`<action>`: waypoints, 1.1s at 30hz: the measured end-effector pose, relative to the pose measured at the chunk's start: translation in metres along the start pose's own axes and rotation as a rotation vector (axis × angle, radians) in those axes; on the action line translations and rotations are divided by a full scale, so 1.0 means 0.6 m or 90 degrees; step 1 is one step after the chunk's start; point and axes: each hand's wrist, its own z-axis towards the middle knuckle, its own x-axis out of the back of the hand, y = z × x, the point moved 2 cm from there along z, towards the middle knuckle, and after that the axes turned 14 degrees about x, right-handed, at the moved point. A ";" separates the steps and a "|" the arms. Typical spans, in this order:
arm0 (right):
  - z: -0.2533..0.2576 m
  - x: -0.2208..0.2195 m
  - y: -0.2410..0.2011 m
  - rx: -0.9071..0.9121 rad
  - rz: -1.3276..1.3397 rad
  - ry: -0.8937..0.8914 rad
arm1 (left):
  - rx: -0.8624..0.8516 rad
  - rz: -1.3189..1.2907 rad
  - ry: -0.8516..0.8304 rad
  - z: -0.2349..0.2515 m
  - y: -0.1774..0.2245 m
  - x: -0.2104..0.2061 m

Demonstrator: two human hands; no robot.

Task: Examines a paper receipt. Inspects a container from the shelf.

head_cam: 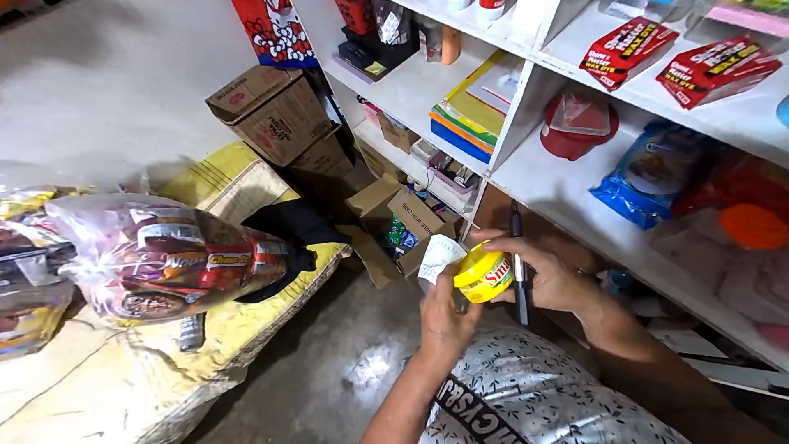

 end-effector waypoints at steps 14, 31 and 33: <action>-0.021 -0.008 0.044 -0.012 0.217 0.100 | 0.004 -0.135 -0.030 0.008 -0.014 -0.004; -0.020 -0.012 0.037 -0.021 0.214 0.102 | 0.025 -0.218 -0.055 0.013 -0.036 -0.013; -0.019 -0.011 0.037 -0.015 0.215 0.100 | 0.030 -0.223 -0.061 0.014 -0.037 -0.013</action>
